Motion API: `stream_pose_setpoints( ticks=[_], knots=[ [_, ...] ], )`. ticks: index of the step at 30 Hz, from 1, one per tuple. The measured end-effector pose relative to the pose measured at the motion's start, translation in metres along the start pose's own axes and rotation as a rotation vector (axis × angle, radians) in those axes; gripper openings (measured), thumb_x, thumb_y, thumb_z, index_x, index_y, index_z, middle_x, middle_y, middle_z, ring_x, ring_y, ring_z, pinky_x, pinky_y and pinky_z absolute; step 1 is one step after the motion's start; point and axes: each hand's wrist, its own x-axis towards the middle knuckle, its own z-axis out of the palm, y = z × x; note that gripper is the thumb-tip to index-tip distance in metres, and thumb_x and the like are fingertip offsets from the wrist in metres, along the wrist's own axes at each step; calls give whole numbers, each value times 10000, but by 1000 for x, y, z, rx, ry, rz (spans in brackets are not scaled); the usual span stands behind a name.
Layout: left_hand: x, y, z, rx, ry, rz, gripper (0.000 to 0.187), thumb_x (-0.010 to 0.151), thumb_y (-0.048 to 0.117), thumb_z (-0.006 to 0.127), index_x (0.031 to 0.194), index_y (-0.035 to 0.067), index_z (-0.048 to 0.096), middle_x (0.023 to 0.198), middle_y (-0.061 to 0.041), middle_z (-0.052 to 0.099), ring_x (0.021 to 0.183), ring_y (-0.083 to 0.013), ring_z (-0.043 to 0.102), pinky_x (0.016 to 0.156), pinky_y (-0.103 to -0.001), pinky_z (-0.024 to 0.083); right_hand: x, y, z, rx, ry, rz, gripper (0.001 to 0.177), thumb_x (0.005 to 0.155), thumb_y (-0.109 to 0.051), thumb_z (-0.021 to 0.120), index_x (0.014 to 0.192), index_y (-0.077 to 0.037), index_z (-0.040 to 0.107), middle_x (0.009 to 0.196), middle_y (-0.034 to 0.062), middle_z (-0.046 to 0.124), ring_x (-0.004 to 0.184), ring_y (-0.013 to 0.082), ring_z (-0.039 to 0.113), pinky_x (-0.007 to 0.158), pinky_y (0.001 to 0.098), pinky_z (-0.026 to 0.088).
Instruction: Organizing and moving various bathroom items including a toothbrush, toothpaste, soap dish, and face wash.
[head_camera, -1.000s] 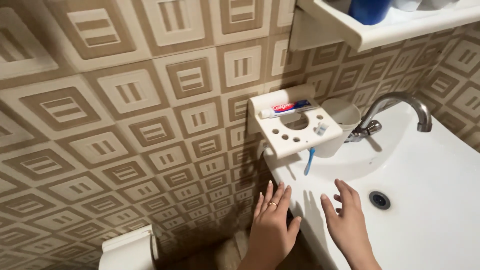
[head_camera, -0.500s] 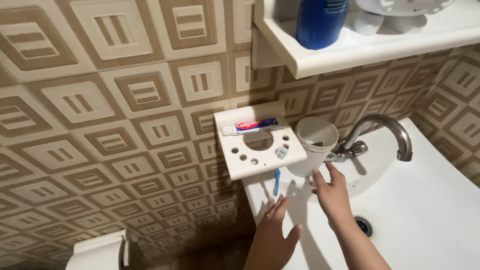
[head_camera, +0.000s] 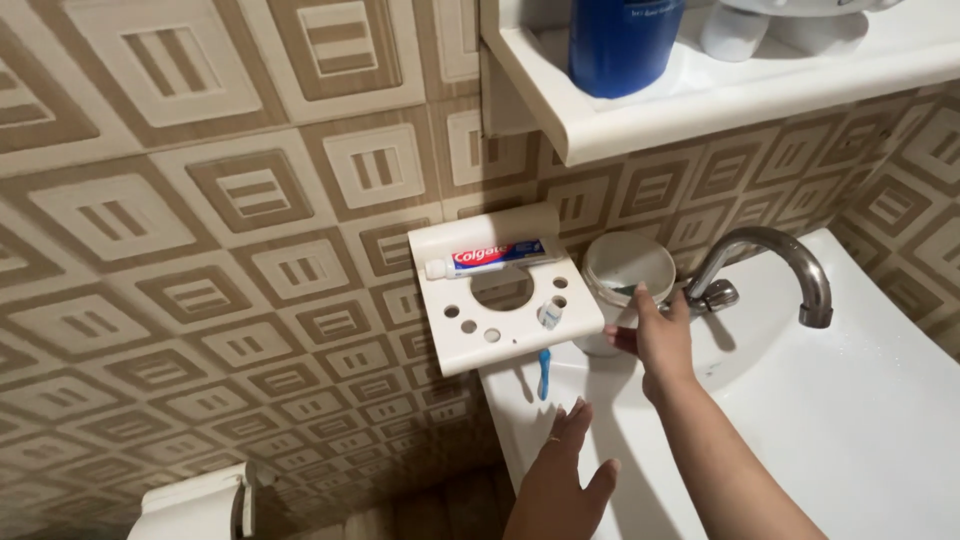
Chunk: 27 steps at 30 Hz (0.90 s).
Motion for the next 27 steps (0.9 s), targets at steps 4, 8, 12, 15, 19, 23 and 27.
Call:
stream_pose_setpoints(
  ticks=[4,8,12,15,19,23,27],
  knots=[
    [6,-6,-1,-33,19,41,733,947,311,665,1574,90,356,1648,-141,363,1578,-299,215,1250,-417,237,9,7,2,121,6,26,656,999,-280,558,1549,-82,260,1301,173,578,801,282,706,699,383,633],
    [12,-7,-10,-31,4,83,725,954,294,670,1569,67,361,1640,-169,380,1574,-315,247,1245,-421,258,9,14,0,147,-26,-33,510,1006,-158,490,1481,11,413,1213,228,594,840,299,729,732,405,636],
    [18,-3,-16,-25,-6,112,709,945,280,676,1549,60,377,1619,-176,408,1546,-322,317,1222,-416,303,-16,-2,0,168,33,-5,514,954,-28,419,1466,3,388,1162,236,647,838,312,724,750,412,639],
    [21,-3,-15,-22,-4,147,698,944,277,683,1538,59,389,1612,-181,407,1529,-331,334,1216,-418,304,-38,-13,0,216,83,13,478,983,-41,393,1454,26,354,1096,269,652,804,356,731,754,431,651],
    [21,2,-13,-47,-40,153,692,930,250,687,1527,64,392,1615,-163,408,1531,-316,333,1215,-409,294,-62,-17,-8,213,93,-13,490,952,10,392,1437,73,420,1044,287,690,770,356,748,738,428,661],
    [20,8,-12,-95,-14,212,684,906,207,699,1506,49,410,1606,-160,424,1519,-314,362,1206,-407,312,-83,-12,-20,210,154,-6,510,937,23,393,1443,58,446,1034,264,706,753,356,753,722,432,659],
    [17,24,-18,-99,9,239,644,906,173,695,1490,39,461,1553,-166,495,1444,-323,470,1155,-413,388,-114,-19,-32,179,254,11,465,970,5,471,1431,67,470,1065,239,701,757,347,738,714,426,641]
  ],
)
